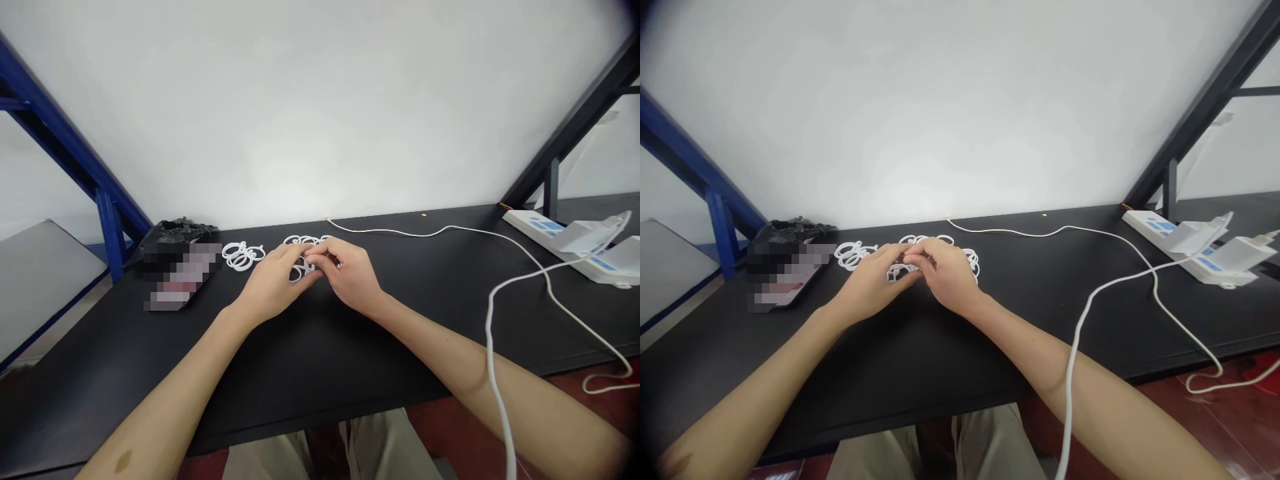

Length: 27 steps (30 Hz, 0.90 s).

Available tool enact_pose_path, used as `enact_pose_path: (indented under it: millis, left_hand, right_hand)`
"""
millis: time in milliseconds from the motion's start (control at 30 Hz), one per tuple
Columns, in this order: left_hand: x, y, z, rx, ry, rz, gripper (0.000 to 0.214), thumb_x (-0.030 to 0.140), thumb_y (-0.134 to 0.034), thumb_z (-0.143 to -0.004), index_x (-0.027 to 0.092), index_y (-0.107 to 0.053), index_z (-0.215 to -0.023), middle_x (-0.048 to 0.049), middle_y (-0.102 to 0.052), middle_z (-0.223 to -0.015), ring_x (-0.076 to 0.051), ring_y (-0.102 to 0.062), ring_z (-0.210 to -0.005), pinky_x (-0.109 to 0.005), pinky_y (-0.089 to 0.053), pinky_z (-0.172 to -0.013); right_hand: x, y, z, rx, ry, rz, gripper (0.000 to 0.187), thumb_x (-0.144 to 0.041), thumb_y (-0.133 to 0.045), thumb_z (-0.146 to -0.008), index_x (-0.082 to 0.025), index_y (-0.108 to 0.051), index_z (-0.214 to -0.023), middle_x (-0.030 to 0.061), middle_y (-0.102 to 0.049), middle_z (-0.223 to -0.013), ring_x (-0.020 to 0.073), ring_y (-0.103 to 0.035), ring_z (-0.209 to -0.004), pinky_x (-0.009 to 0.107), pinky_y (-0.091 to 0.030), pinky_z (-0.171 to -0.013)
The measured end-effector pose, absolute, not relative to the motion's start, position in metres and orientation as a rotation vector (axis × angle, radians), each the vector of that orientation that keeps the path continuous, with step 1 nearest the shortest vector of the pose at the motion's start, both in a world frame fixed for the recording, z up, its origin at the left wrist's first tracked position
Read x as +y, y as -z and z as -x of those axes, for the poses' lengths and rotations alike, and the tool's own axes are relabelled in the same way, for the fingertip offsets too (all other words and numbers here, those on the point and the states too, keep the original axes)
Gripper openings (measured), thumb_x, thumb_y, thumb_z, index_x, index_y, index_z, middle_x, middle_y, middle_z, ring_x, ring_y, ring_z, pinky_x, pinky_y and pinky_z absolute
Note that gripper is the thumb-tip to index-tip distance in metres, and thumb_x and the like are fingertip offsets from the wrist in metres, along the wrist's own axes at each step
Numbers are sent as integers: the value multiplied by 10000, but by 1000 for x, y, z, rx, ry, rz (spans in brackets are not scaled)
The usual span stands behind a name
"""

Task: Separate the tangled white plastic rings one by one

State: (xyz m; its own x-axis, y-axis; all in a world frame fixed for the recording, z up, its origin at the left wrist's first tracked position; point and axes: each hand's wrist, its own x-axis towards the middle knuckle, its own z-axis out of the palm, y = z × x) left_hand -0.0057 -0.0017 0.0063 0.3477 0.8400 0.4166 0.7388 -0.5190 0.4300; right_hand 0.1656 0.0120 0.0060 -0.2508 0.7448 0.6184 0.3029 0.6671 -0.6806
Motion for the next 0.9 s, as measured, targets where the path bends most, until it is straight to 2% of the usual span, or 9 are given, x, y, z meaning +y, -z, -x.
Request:
enact_pose_path:
  millis: [367, 600, 767, 900]
  left_hand:
    - [1, -5, 7, 1487, -971, -2435, 357, 463, -634, -856, 242, -558, -1125, -40, -644, -1089, -234, -580, -1018, -360, -487, -782]
    - [2, -4, 9, 1491, -996, -2484, 389, 440, -632, -868, 243, -562, -1196, -42, -655, -1121, -231, -579, -1042, -369, -478, -843]
    - [3, -5, 11, 1459, -1091, -2566, 400, 432, -606, -886, 252, -574, -1242, -43, -656, -1069, -227, -573, -1019, -365, -473, -877]
    - [9, -6, 20, 1635, -1107, -2534, 406, 431, -574, -895, 253, -581, -1259, -49, -646, -1043, -231, -573, -1011, -361, -470, -884]
  right_hand:
    - [11, -5, -164, -1791, -559, 878, 97, -266, -631, -890, -215, -676, -820, -22, -718, -820, 110, -608, -696, 237, -450, -666]
    - [12, -6, -167, -1800, -554, 941, 152, -324, -637, -883, -208, -640, -784, -22, -704, -771, 108, -580, -646, 240, -439, -652]
    - [13, -6, -168, -1787, -561, 990, 179, -367, -641, -874, -209, -638, -790, -8, -709, -778, 112, -579, -636, 246, -431, -631]
    - [17, -5, -170, -1772, -535, 1071, 253, -421, -630, -875, -202, -609, -750, -14, -669, -696, 108, -551, -594, 245, -408, -594]
